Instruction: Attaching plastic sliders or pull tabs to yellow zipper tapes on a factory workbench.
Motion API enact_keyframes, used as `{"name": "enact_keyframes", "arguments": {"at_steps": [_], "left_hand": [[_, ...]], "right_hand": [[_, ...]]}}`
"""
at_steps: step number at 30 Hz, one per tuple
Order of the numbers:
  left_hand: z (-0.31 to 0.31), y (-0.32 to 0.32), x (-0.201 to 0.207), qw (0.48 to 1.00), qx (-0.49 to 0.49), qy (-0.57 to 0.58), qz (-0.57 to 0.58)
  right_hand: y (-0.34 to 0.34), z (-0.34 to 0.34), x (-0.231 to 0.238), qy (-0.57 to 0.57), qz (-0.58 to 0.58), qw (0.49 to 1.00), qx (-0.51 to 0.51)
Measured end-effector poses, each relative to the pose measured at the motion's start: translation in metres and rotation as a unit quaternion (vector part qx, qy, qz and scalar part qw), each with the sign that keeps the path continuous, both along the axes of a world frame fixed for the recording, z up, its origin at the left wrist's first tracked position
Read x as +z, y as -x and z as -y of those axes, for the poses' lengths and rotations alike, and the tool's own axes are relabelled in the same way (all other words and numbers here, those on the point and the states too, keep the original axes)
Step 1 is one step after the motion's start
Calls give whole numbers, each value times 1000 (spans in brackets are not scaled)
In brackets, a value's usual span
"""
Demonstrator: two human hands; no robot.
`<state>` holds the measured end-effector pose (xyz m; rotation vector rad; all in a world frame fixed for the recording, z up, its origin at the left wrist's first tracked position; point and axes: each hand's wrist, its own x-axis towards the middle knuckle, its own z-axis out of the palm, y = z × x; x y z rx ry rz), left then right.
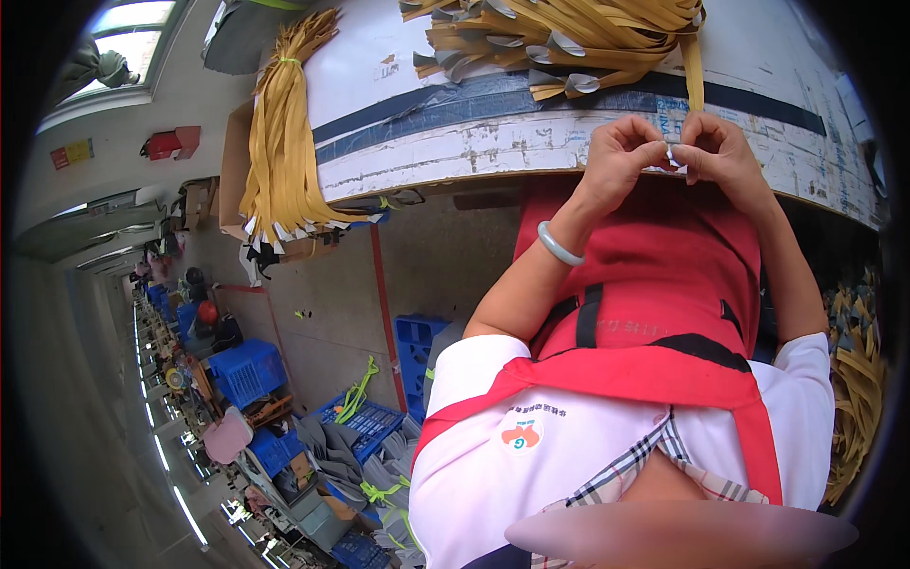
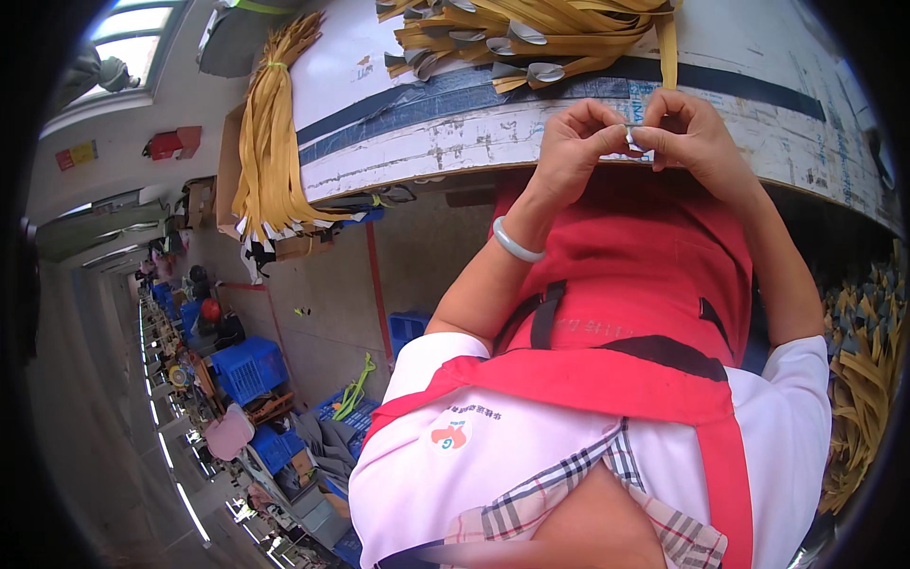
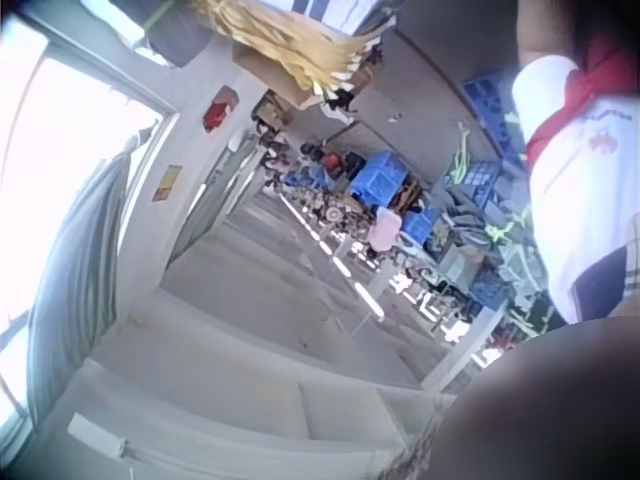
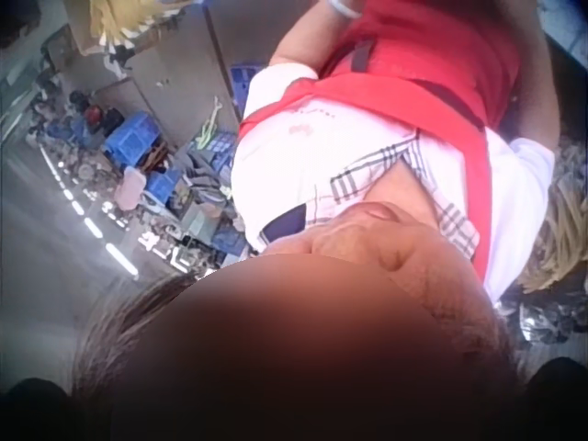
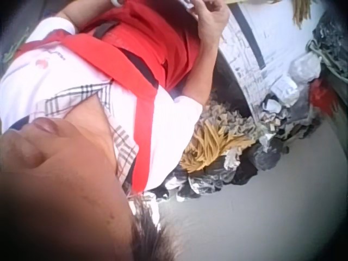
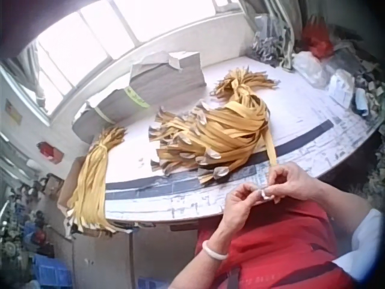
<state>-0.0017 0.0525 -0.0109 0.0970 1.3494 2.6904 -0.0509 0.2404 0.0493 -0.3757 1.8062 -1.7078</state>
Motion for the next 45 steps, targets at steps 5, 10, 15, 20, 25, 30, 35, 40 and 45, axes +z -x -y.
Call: {"name": "enact_keyframes", "arguments": {"at_steps": [5,10,15,20,25,30,35,40,45], "left_hand": [[-9,2,-11,980,108,161,-36],[-7,11,-29,780,284,514,-218],[-7,-4,-30,920,149,336,-135],[15,5,-8,973,171,148,-44],[21,6,-16,990,-3,133,-51],[20,9,-18,928,79,318,-176],[13,7,-12,882,108,399,-226],[19,4,-23,932,108,313,-151],[24,-2,-15,948,134,260,-125]], "right_hand": [[-3,22,-33,-143,-394,904,-78],[-2,49,-73,-156,-495,837,-173],[3,39,-65,-118,-400,892,-172],[1,29,-58,13,-388,918,-85],[-8,23,-51,53,-226,968,-91],[-8,19,-36,6,-95,990,-104],[3,12,-45,74,-90,981,-157],[-1,13,-65,54,-36,986,-153],[0,15,-55,11,-30,994,-102]]}}
